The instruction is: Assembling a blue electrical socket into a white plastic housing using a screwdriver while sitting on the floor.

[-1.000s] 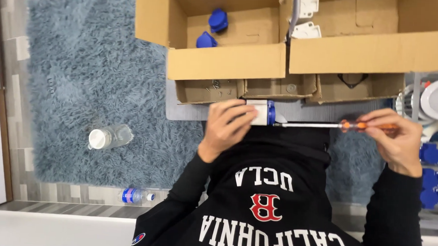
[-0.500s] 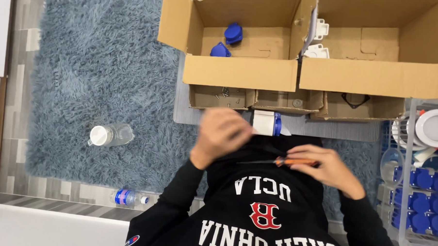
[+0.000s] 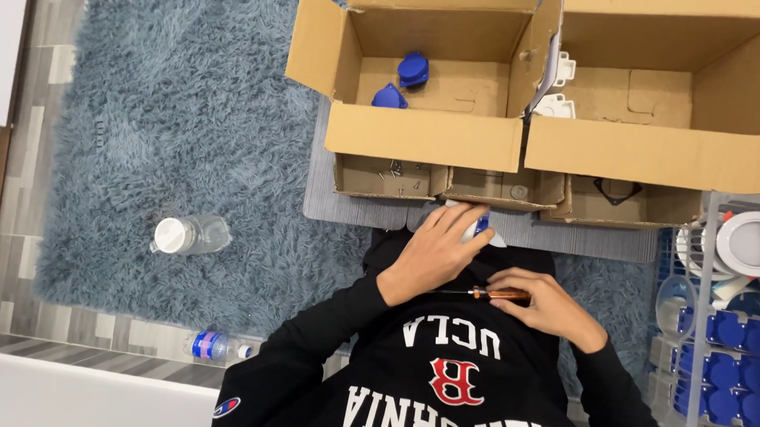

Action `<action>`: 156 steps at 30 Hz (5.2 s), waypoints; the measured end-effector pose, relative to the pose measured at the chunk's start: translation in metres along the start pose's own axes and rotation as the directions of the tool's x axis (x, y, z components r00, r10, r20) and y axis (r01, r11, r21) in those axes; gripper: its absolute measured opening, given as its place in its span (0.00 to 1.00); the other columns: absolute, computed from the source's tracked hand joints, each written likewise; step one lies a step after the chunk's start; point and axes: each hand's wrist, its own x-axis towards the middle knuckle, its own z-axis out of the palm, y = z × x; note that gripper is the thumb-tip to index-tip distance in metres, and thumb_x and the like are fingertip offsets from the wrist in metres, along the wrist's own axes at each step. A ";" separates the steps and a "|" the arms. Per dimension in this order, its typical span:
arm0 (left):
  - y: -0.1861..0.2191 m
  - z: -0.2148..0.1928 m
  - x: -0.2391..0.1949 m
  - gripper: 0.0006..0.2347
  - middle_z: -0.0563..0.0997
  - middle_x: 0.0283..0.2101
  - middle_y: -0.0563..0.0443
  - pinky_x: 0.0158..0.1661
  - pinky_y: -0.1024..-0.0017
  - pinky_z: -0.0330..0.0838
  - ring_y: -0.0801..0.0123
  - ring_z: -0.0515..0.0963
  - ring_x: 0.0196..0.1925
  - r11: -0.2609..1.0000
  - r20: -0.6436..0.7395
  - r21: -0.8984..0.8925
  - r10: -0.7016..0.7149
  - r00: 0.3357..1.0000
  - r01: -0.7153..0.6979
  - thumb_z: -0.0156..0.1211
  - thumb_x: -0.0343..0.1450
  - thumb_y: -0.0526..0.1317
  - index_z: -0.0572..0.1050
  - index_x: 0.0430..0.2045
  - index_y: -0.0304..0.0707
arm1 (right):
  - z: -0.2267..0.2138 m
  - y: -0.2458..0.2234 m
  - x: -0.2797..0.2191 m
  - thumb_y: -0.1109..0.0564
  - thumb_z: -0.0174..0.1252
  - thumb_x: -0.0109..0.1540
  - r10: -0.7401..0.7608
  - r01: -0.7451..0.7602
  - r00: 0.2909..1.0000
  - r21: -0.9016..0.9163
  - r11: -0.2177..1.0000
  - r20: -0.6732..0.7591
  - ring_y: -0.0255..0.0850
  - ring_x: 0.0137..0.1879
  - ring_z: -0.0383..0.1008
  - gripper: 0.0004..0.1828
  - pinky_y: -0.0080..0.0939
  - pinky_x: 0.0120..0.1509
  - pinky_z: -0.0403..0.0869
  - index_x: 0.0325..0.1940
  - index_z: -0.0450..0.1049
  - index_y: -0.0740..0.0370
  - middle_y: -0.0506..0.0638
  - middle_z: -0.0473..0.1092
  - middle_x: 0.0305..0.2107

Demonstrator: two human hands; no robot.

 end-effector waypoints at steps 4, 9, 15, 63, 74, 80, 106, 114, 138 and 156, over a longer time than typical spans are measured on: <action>-0.001 -0.003 0.001 0.22 0.75 0.63 0.38 0.65 0.52 0.68 0.45 0.75 0.68 1.000 0.040 0.013 0.001 0.999 -0.002 0.73 0.70 0.37 0.75 0.60 0.45 | 0.002 -0.008 0.003 0.56 0.73 0.60 -0.009 0.009 1.000 0.005 1.000 0.006 0.58 0.56 0.86 0.12 0.58 0.58 0.83 0.48 0.89 0.54 0.54 0.85 0.50; -0.007 -0.002 0.000 0.26 0.77 0.61 0.37 0.63 0.49 0.69 0.43 0.75 0.67 1.000 0.124 -0.021 0.018 0.992 -0.016 0.80 0.63 0.36 0.76 0.57 0.45 | 0.001 -0.014 0.002 0.54 0.73 0.61 -0.013 0.013 1.000 -0.007 1.000 -0.024 0.59 0.55 0.86 0.12 0.58 0.58 0.83 0.48 0.89 0.54 0.55 0.84 0.49; -0.009 -0.045 0.007 0.23 0.73 0.64 0.36 0.58 0.49 0.75 0.37 0.76 0.66 0.974 0.061 -0.214 -0.066 0.996 0.078 0.74 0.70 0.43 0.75 0.59 0.41 | -0.005 -0.016 -0.003 0.53 0.73 0.62 -0.075 0.072 0.995 -0.043 0.996 -0.064 0.57 0.55 0.86 0.12 0.57 0.56 0.84 0.48 0.87 0.56 0.54 0.84 0.51; 0.021 -0.082 0.032 0.20 0.78 0.61 0.36 0.61 0.46 0.79 0.37 0.84 0.61 0.569 -0.168 -0.822 -0.285 0.944 0.025 0.82 0.66 0.38 0.77 0.48 0.40 | -0.021 -0.079 0.019 0.70 0.61 0.68 -0.350 0.387 0.668 -0.095 0.917 -0.657 0.54 0.44 0.83 0.02 0.50 0.51 0.80 0.43 0.76 0.69 0.59 0.80 0.37; -0.014 -0.083 0.016 0.25 0.76 0.58 0.28 0.61 0.49 0.79 0.34 0.86 0.59 0.563 -0.181 -0.821 -0.417 0.890 0.096 0.84 0.65 0.41 0.69 0.45 0.34 | -0.111 -0.049 -0.023 0.71 0.61 0.74 -0.485 0.199 0.444 -0.445 0.873 -0.753 0.59 0.48 0.78 0.02 0.53 0.57 0.75 0.48 0.75 0.72 0.64 0.78 0.43; -0.010 -0.076 0.019 0.24 0.74 0.60 0.23 0.63 0.45 0.77 0.29 0.83 0.62 0.443 -0.188 -0.897 -0.394 0.900 0.007 0.74 0.72 0.45 0.64 0.51 0.32 | -0.124 -0.052 -0.027 0.71 0.65 0.76 -0.573 -0.050 0.436 -0.654 0.754 -0.694 0.54 0.45 0.78 0.07 0.47 0.46 0.77 0.58 0.84 0.73 0.64 0.78 0.52; -0.023 -0.062 0.013 0.20 0.78 0.61 0.22 0.43 0.67 0.79 0.54 0.85 0.40 -0.452 0.260 -0.892 -0.543 0.799 -0.017 0.34 0.87 0.53 0.66 0.64 0.39 | -0.015 -0.009 -0.013 0.49 0.65 0.68 -0.165 0.167 0.986 -0.290 0.942 0.033 0.56 0.45 0.81 0.12 0.57 0.52 0.76 0.51 0.79 0.56 0.57 0.81 0.37; -0.028 -0.089 0.026 0.14 0.80 0.57 0.19 0.36 0.71 0.75 0.55 0.82 0.46 -0.314 0.268 -0.945 -0.587 0.764 0.091 0.41 0.87 0.53 0.67 0.55 0.44 | -0.062 -0.023 -0.051 0.57 0.59 0.69 -0.235 0.217 0.962 -0.133 0.967 -0.140 0.37 0.40 0.83 0.24 0.34 0.47 0.79 0.71 0.74 0.60 0.50 0.82 0.44; -0.022 -0.118 0.047 0.15 0.85 0.39 0.41 0.51 0.67 0.82 0.60 0.87 0.45 0.094 0.245 -0.922 -0.609 0.755 0.375 0.40 0.86 0.48 0.71 0.42 0.37 | -0.078 -0.063 -0.025 0.64 0.73 0.73 -0.637 0.224 0.763 -0.881 0.417 -0.108 0.34 0.30 0.69 0.25 0.35 0.31 0.68 0.70 0.82 0.41 0.46 0.76 0.37; -0.039 -0.118 0.055 0.16 0.85 0.36 0.40 0.45 0.66 0.82 0.58 0.86 0.38 0.218 0.154 -0.930 -0.500 0.852 0.296 0.39 0.86 0.48 0.70 0.40 0.36 | -0.063 -0.058 -0.019 0.61 0.61 0.73 -0.513 0.356 0.840 -0.536 0.765 -0.175 0.33 0.33 0.74 0.22 0.32 0.30 0.68 0.72 0.75 0.58 0.47 0.79 0.41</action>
